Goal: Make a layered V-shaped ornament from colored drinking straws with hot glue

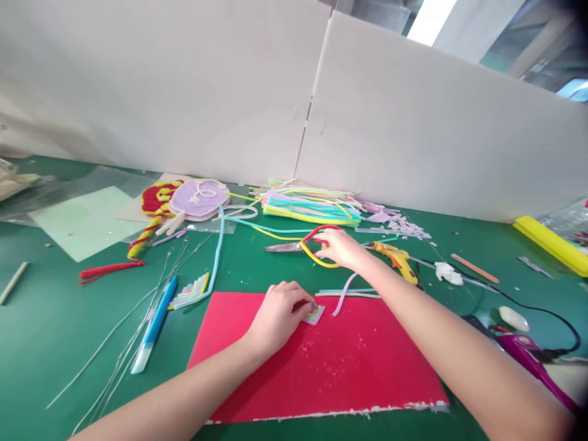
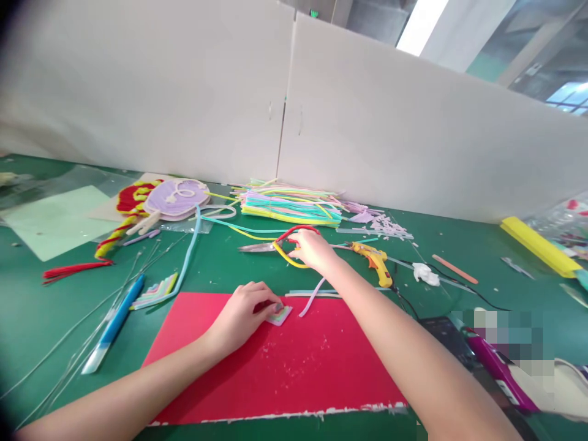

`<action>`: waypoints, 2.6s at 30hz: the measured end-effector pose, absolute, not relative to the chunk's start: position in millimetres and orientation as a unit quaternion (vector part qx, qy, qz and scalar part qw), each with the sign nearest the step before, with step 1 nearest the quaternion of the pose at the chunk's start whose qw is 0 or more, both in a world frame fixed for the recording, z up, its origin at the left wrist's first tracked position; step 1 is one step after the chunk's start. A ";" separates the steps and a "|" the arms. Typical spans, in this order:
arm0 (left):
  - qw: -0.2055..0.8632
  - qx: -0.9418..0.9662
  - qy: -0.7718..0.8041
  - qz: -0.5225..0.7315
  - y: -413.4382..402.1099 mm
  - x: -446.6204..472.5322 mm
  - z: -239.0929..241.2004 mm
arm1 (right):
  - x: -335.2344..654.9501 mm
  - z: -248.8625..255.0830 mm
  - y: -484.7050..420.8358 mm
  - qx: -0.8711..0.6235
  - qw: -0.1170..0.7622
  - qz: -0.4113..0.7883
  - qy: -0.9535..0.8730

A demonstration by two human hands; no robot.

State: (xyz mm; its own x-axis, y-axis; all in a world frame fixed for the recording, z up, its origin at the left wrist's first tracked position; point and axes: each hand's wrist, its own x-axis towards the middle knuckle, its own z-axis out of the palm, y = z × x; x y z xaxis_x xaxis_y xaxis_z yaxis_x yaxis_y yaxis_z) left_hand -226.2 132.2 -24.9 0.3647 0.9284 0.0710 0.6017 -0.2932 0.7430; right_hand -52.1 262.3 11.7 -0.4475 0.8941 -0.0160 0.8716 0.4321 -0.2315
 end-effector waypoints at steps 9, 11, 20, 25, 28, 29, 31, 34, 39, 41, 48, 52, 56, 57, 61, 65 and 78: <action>0.319 0.762 0.505 0.249 130.8 -226.4 -22.6 | -40.7 -1.2 259.7 -0.540 0.147 0.039 -0.828; 0.319 0.763 0.503 0.252 130.9 -226.9 -23.8 | -11.4 1.2 251.8 -0.576 0.178 0.014 -0.798; 0.318 0.765 0.496 0.259 132.2 -226.3 -26.1 | 126.5 -3.4 226.3 -0.821 0.052 0.023 -0.569; 0.311 0.771 0.493 0.256 133.6 -226.6 -25.6 | 133.3 -24.9 223.6 -0.827 0.059 0.071 -0.555; 0.303 0.778 0.488 0.255 133.8 -227.2 -26.0 | 134.7 -31.1 223.0 -0.826 0.089 0.085 -0.549; 0.301 0.779 0.488 0.254 133.7 -227.3 -26.4 | 135.2 -31.7 222.3 -0.827 0.103 0.083 -0.547; 0.299 0.779 0.489 0.254 133.5 -227.4 -27.2 | 135.8 -31.6 220.1 -0.827 0.138 0.070 -0.540; 0.300 0.779 0.487 0.255 133.4 -227.2 -28.6 | 134.6 -27.7 215.4 -0.825 0.200 0.050 -0.527; 0.300 0.780 0.483 0.260 134.3 -227.2 -29.5 | 122.1 -8.8 198.0 -0.801 0.309 0.006 -0.513; 0.303 0.779 0.484 0.260 134.4 -227.2 -28.9 | 109.8 1.8 185.4 -0.769 0.374 -0.006 -0.518; 0.325 0.763 0.486 0.275 133.1 -226.3 -25.4 | 45.1 12.6 136.9 -0.745 0.384 0.005 -0.546; 0.355 0.737 0.504 0.277 136.1 -228.7 -20.6 | 27.7 -5.3 128.4 -0.711 0.383 0.012 -0.590; 0.388 0.750 0.494 0.207 145.1 -233.9 -12.1 | 31.2 -16.4 131.2 -0.684 0.375 0.017 -0.625; 0.396 0.752 0.493 0.187 147.2 -234.8 -10.8 | 32.7 -16.9 131.8 -0.682 0.373 0.014 -0.629; 0.394 0.755 0.500 0.159 150.3 -234.3 -9.9 | 33.0 -14.5 130.0 -0.669 0.377 0.005 -0.640; 0.395 0.754 0.502 0.156 147.8 -230.5 -8.7 | 26.5 -12.1 124.3 -0.657 0.369 0.013 -0.657; 0.527 0.613 0.539 0.237 156.4 -235.7 -4.8 | 11.6 -6.7 114.9 -0.607 0.330 0.044 -0.721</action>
